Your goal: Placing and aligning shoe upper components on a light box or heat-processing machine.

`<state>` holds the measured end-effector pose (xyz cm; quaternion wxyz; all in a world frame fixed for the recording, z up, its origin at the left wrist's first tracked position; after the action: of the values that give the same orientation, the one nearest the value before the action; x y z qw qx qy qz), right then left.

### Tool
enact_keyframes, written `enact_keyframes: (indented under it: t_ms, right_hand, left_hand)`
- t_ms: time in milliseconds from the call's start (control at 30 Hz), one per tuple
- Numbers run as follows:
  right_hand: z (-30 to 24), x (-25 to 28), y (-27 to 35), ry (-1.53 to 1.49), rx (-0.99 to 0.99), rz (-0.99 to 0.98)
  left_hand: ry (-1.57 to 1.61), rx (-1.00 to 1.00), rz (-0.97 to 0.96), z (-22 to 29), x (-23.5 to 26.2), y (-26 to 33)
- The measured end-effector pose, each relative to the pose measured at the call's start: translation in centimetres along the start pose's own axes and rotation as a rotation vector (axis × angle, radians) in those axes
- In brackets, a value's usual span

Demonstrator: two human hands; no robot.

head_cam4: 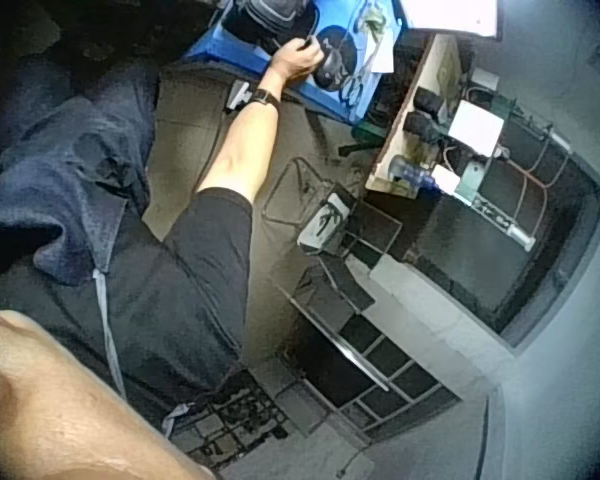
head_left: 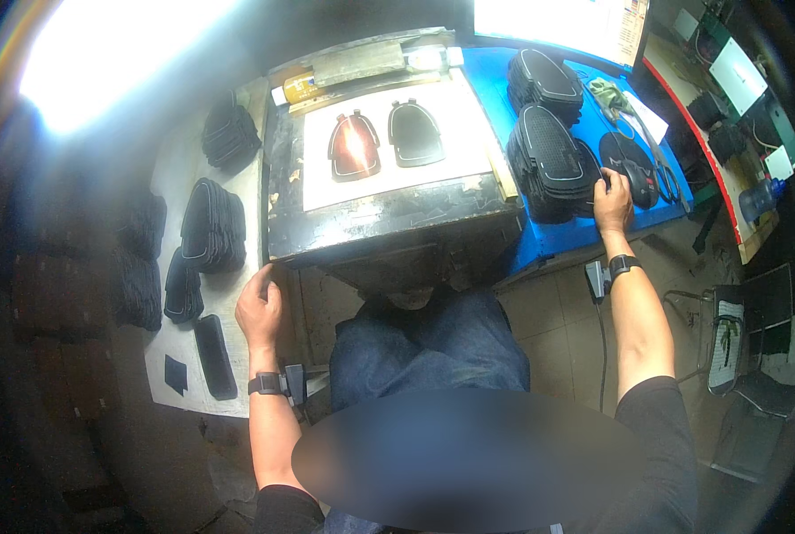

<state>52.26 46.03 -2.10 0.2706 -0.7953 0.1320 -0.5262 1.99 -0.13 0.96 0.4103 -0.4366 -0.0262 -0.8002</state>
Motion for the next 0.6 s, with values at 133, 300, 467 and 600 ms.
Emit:
enact_keyframes:
  t_ms: [133,300,467,600]
  right_hand:
    - [-0.23,0.20,0.09,0.007,-0.010,-0.002]
    - [-0.38,0.33,0.05,0.001,-0.007,0.002]
    - [-0.35,0.25,0.07,0.002,-0.008,0.004]
    - [-0.24,0.14,0.07,-0.009,-0.006,0.006]
  left_hand:
    - [0.013,0.022,-0.004,0.06,-0.04,0.03]
    - [0.004,0.010,0.001,-0.14,-0.09,0.02]
    - [0.009,0.035,-0.004,0.22,-0.05,-0.05]
    - [0.013,0.008,0.002,0.19,-0.04,-0.04]
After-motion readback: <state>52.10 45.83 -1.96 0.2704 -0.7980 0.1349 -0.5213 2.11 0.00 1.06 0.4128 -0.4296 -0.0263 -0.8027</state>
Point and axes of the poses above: each hand's wrist, its own y-axis away from the middle knuckle, its own x-axis out of the back of the hand, z = x × y, the point moved 1 cm from there along -y, towards the middle knuckle, and after that the axes turned 8 degrees about y, right-handed, at the moved point
